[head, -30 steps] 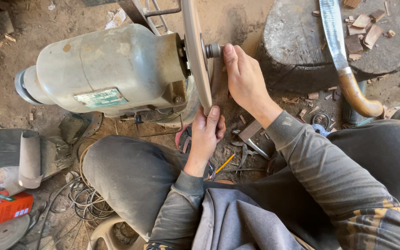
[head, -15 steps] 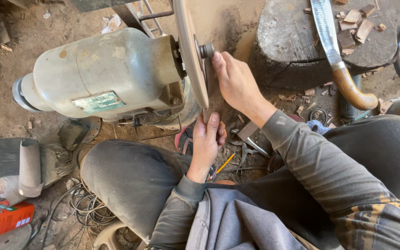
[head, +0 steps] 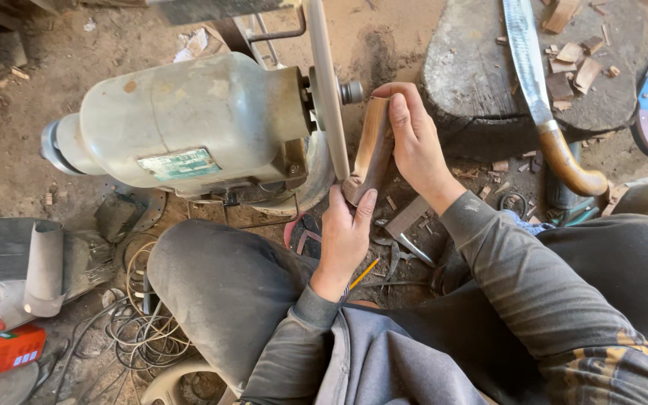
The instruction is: The person holds a small rectangular wooden block against a rotating grinding wheel, repeatedly pressing and rotating the block to smooth its edges and surfaces. The person adjusts the block's orientation frequently to work different sides.
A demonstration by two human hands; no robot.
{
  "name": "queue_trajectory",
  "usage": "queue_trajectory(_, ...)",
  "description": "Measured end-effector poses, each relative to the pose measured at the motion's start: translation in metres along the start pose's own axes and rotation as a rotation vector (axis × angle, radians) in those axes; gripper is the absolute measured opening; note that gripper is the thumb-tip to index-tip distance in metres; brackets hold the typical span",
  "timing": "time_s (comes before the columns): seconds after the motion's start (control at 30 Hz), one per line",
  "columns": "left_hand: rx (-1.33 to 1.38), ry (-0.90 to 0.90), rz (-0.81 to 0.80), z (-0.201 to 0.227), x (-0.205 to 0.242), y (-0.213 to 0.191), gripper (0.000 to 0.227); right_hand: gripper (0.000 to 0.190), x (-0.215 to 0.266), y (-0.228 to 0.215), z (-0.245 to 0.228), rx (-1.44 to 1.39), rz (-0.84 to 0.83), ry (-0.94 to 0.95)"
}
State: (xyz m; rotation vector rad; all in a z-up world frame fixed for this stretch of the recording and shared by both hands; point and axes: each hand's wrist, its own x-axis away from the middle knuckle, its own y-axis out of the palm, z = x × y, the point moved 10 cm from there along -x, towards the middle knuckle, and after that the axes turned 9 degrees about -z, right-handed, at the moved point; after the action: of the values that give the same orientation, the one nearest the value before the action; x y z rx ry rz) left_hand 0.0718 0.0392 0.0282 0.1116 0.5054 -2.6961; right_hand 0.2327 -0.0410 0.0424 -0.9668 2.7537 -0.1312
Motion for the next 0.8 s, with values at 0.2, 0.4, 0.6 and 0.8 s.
queue_trajectory(0.2,0.234,-0.313,-0.068,-0.034,-0.003,0.011,0.038,0.032,-0.015,0.008,0.013,0.028,0.073,0.046)
queue_trajectory(0.4,0.288,-0.322,-0.021,-0.035,-0.005,0.010,0.037,0.028,-0.026,0.016,0.009,0.044,0.134,0.004)
queue_trajectory(0.6,0.416,-0.311,-0.027,-0.041,-0.001,0.015,0.037,0.025,-0.024,0.019,0.010,0.118,0.156,0.004)
queue_trajectory(0.8,0.436,-0.323,-0.025,-0.042,0.004,0.015,0.038,0.023,-0.024,0.022,0.011,0.100,0.124,0.050)
